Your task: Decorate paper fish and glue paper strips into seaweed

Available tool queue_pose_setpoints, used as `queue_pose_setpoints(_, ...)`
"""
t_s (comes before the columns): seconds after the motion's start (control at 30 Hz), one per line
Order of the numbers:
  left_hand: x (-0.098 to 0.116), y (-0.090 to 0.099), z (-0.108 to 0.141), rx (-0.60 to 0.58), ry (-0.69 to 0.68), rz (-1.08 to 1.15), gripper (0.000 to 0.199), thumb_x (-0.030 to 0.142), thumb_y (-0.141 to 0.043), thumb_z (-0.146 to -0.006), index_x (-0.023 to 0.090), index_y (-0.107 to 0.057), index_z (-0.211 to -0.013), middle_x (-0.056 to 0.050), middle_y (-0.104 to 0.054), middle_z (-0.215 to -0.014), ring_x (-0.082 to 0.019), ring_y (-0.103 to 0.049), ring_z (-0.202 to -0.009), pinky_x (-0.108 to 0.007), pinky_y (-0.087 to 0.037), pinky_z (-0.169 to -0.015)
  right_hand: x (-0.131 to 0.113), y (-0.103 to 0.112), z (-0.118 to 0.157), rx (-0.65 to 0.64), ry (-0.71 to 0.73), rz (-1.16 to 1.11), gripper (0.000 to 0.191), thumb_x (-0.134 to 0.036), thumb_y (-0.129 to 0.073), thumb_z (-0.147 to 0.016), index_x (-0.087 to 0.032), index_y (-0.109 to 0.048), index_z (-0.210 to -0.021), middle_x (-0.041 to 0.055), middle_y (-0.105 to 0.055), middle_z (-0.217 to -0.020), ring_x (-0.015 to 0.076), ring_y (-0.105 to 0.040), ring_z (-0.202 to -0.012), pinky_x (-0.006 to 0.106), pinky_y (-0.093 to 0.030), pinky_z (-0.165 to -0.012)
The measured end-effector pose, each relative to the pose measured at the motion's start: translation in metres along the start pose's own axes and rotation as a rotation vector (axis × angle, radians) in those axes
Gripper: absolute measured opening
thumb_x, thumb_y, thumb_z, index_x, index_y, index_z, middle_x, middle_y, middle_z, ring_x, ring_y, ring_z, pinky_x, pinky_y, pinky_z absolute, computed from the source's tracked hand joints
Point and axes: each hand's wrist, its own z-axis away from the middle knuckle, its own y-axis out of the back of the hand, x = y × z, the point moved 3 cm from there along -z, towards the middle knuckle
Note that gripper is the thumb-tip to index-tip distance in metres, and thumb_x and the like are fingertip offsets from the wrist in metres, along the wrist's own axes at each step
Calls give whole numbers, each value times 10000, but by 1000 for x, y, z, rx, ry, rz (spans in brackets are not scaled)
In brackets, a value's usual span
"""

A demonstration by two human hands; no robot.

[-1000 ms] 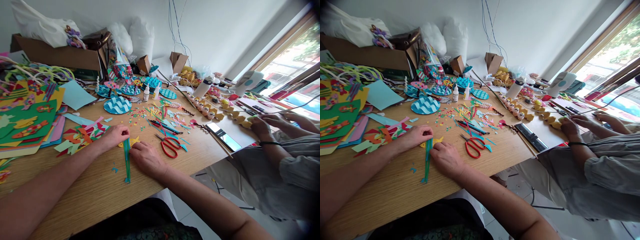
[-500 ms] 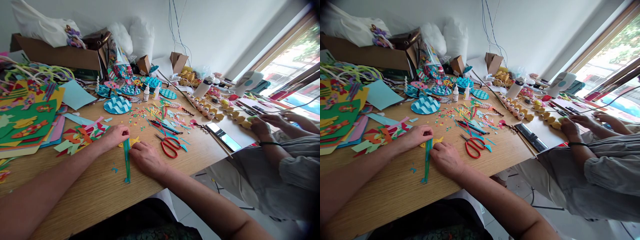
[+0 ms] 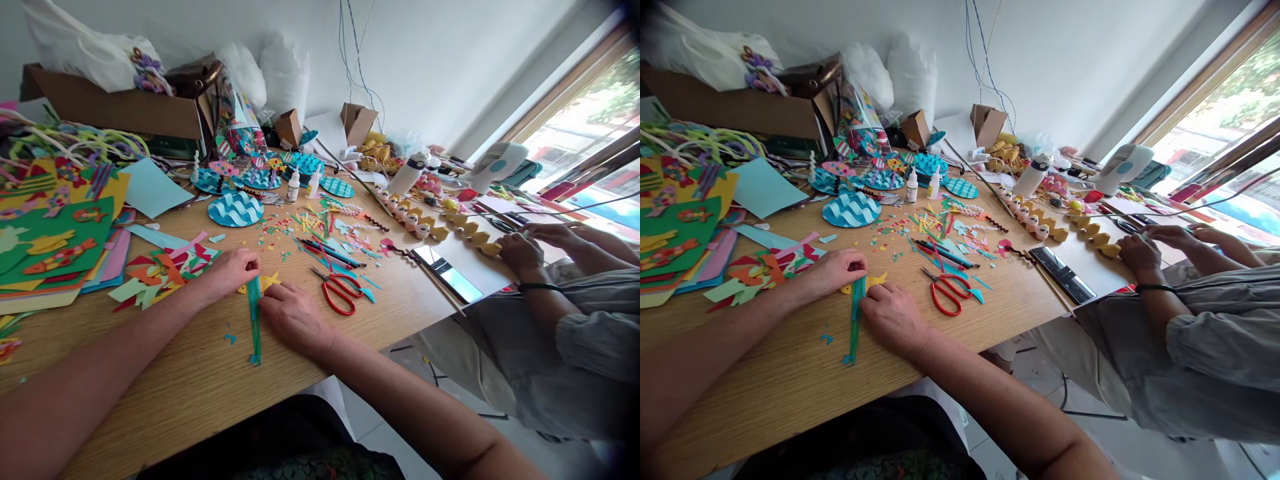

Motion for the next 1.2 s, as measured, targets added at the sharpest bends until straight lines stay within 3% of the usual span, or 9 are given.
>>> queue_pose_setpoints(0.43, -1, -2, 0, -9, -30, -23, 87, 181, -457, -681, 178, -543, -671, 0, -549, -685, -146, -511, -649, -235, -350, -556, -3, 5, 5, 92, 14, -190, 255, -347, -454, -851, -162, -629, -830, 56, -559, -829, 149, -469, -782, 271, -368, -735)
queue_pose_setpoints(0.83, 4, 3, -5, -83, -24, -116, 127, 194, -447, -689, 179, -571, -667, -33, -569, -760, -184, -532, -735, -276, -364, -634, -1, 11, 10, 135, 44, -446, 245, -259, -444, -858, -147, -625, -737, 45, -585, -748, 120, -516, -732, 226, -394, -695)
queue_pose_setpoints(1.07, 5, 10, -4, -96, -32, -91, 169, 239, -454, -696, 179, -611, -715, -23, -591, -769, -173, -546, -732, -264, -387, -644, 16, 19, 9, 227, -214, -740, 182, -186, -471, -820, -148, -636, -754, 11, -624, -707, 87, -537, -641, 185, -383, -590)
queue_pose_setpoints(1.2, 9, 22, 7, -10, -63, -80, 171, 237, -442, -724, 186, -604, -733, -8, -595, -771, -159, -543, -735, -248, -393, -630, 32, 20, 0, 199, -330, -884, 170, -185, -479, -788, -139, -635, -739, -1, -630, -673, 69, -522, -562, 170, -381, -526)
